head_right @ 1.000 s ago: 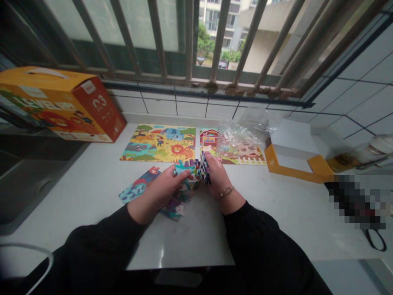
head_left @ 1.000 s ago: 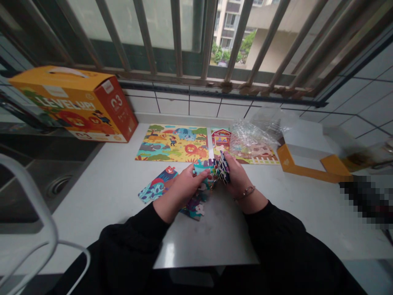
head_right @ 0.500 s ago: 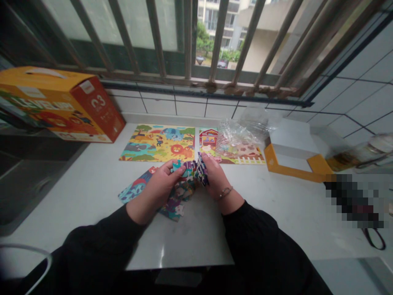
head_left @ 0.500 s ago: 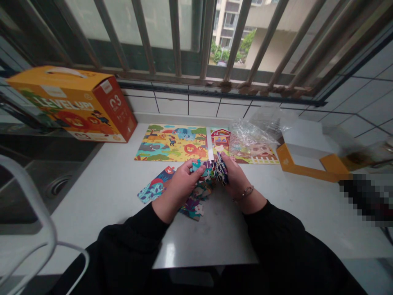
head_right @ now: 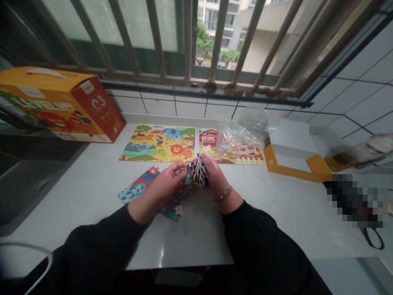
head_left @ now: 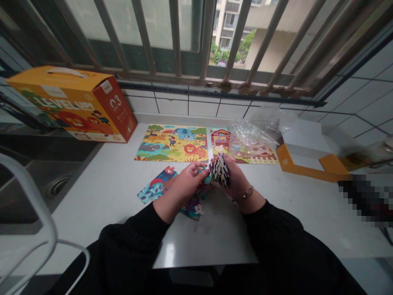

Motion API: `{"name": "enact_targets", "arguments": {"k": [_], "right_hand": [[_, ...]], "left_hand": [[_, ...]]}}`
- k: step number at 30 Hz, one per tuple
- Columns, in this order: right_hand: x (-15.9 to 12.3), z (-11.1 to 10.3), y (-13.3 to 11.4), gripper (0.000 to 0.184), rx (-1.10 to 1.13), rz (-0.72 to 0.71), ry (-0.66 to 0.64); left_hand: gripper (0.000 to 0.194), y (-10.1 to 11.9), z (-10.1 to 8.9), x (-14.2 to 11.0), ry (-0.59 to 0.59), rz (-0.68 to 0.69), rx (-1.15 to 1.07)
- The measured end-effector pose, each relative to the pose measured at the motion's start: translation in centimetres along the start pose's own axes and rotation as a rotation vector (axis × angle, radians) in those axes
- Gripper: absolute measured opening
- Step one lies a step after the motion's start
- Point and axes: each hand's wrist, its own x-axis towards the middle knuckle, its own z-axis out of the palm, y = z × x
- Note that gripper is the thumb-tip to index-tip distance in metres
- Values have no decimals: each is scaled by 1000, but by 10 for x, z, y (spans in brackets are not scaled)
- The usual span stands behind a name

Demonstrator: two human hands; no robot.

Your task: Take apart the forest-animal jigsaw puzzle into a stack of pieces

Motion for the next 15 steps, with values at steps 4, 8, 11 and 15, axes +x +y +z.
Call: {"name": "enact_targets", "arguments": {"k": [4, 8, 11, 15], "right_hand": [[5, -1, 1, 45, 13, -5, 41], [10, -6, 7, 51, -179, -28, 126], [12, -13, 11, 53, -414, -92, 168], [14, -19, 16, 51, -497, -160, 143]], "left_hand": [[52, -3, -5, 3, 105, 65, 105], [49, -3, -3, 1, 50, 113, 180], [62, 0, 2, -4, -113, 159, 207], [85, 3, 2, -9, -206, 285, 383]]}}
